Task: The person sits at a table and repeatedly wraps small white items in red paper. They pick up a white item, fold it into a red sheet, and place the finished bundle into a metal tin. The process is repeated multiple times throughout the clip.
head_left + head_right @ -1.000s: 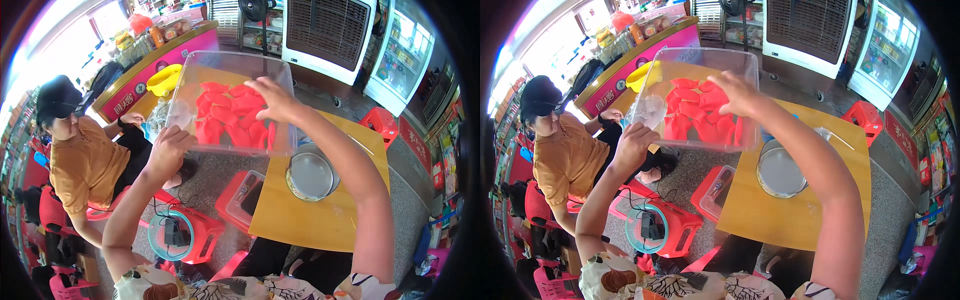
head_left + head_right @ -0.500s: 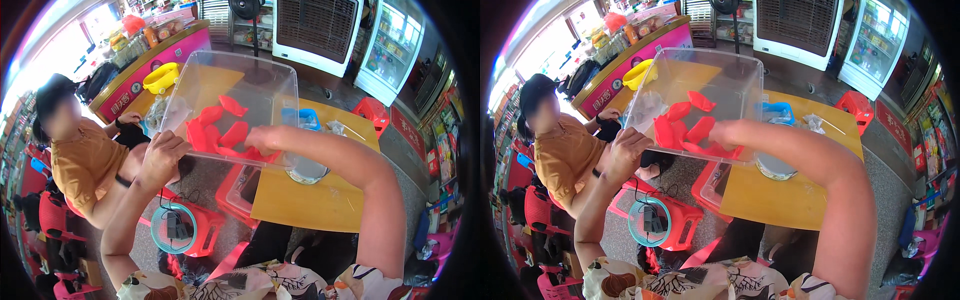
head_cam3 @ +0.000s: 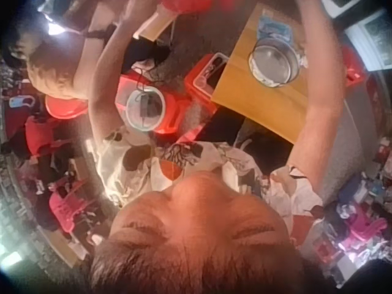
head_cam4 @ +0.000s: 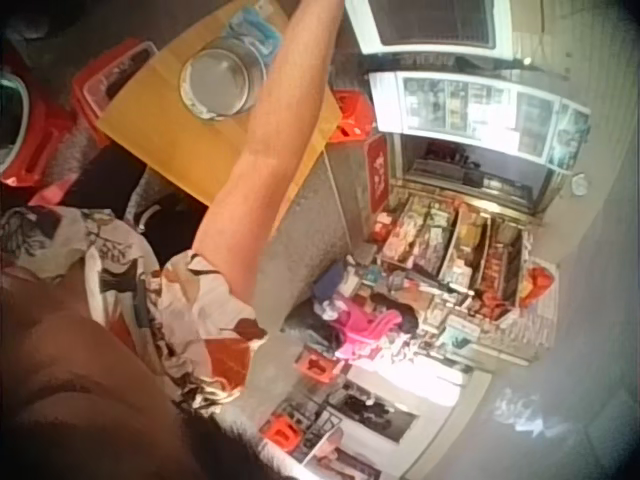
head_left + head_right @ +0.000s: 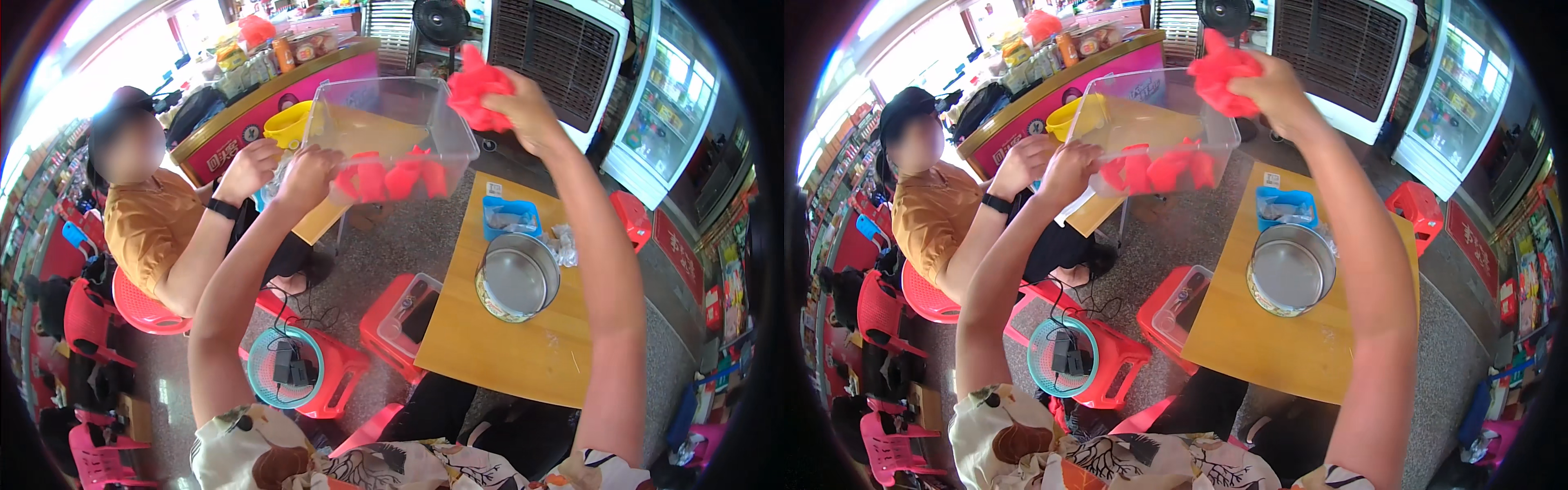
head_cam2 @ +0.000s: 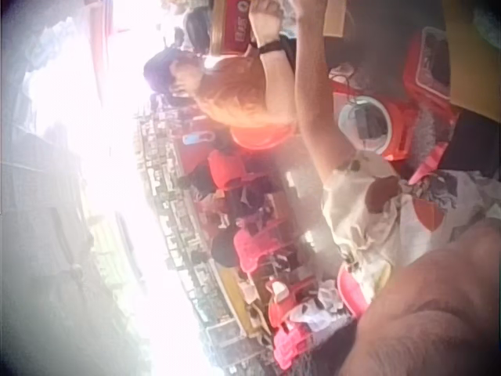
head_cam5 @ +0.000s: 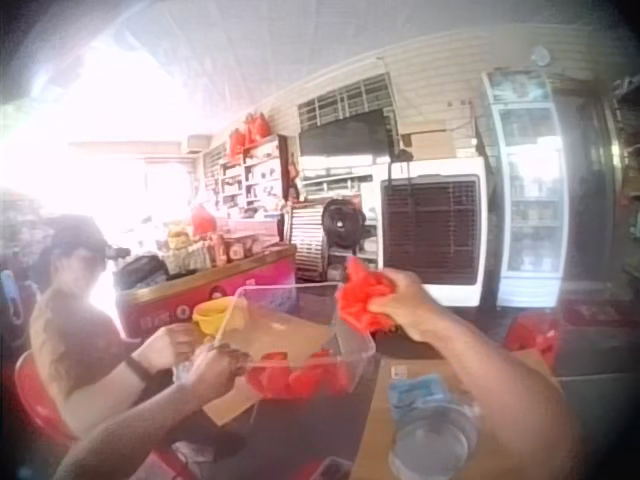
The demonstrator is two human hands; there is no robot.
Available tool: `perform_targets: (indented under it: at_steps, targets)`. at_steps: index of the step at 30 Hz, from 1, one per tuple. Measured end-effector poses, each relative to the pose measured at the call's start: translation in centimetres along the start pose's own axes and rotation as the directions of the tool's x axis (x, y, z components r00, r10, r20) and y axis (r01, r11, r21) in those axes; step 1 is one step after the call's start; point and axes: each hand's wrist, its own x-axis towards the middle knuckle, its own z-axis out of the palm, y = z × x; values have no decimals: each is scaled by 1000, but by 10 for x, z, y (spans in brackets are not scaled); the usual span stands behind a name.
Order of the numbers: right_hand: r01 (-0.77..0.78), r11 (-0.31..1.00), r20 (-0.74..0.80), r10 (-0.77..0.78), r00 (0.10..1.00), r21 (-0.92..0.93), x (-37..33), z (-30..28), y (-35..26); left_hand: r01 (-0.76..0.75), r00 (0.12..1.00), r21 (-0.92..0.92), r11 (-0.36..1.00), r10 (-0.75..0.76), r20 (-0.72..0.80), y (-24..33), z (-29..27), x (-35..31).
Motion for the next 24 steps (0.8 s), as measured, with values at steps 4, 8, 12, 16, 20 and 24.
perform_targets:
  at_steps: [4, 8, 12, 16, 20, 24]
  targets:
    - [-223, 930, -100, 202, 974, -292, -79, -37, 10, 139, 990, 30, 990, -140, 31, -33, 46, 21]
    - [-381, 795, -125, 368, 921, -472, -163, -88, 69, 159, 987, 296, 942, -159, -24, -82, 131, 41]
    - [-545, 746, -229, 496, 838, -382, -230, -110, 96, 257, 957, 312, 915, -286, 52, -108, 177, 44]
    - [-557, 768, -195, 522, 830, -314, -239, -97, 97, 255, 963, 237, 937, -269, 29, -137, 182, 31]
    - [-564, 679, -192, 544, 817, -470, -254, -102, 116, 234, 961, 292, 927, -266, 75, -110, 187, 48]
    - [-429, 649, -73, 500, 863, -628, -256, -94, 129, 177, 968, 357, 917, -228, 107, -118, 192, 56]
